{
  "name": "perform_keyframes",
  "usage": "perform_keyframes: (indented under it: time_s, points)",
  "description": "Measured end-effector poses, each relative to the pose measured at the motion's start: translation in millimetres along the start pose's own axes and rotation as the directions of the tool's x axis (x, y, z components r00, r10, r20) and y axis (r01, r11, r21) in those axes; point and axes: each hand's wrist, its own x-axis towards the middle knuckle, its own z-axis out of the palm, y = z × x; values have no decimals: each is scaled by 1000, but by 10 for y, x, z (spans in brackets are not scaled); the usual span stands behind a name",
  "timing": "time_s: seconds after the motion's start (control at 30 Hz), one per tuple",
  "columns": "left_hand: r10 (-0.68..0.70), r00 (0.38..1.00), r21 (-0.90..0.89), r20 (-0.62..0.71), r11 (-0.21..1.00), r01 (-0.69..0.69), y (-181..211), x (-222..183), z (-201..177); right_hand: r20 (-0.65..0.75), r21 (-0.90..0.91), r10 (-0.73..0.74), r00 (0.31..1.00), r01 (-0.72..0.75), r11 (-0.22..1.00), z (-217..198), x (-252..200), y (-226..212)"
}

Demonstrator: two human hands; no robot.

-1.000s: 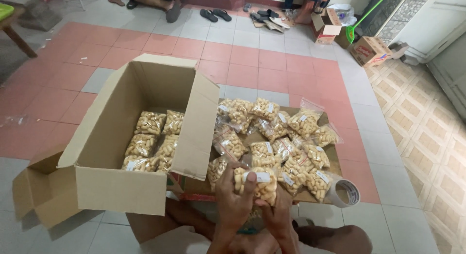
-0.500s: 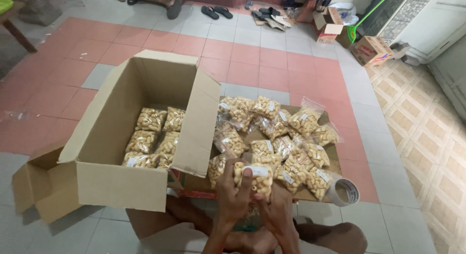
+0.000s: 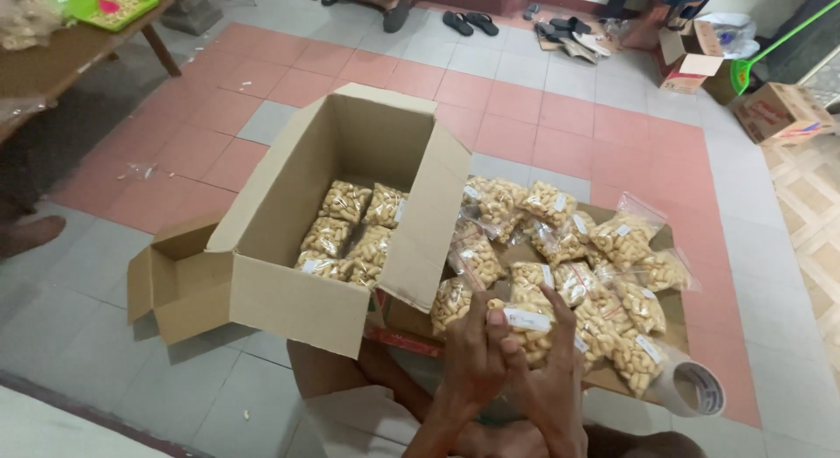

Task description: Manually packing small bags of snacks into a cardboard box and using scissors to trim packaging.

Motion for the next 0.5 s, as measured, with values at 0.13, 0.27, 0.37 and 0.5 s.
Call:
perform_keyframes:
  time_s: [0.13, 0.27, 0.37, 0.5]
  points:
    - [7, 1000, -101, 4, 995, -7, -51, -33, 54, -141, 38, -80, 987, 86, 996, 119, -32, 138]
    - [-23, 999, -273, 45, 961, 35, 6, -77, 6, -243, 109, -138, 960, 168, 980, 120, -82, 186]
    - [-19, 998, -242, 64, 970, 34, 49, -82, -9, -224, 222, -70, 972, 121, 967, 127, -137, 319]
    - [-18, 1000, -138, 25, 990, 21, 69, -73, 29, -173, 432, 56, 983, 24, 902, 211, -142, 551]
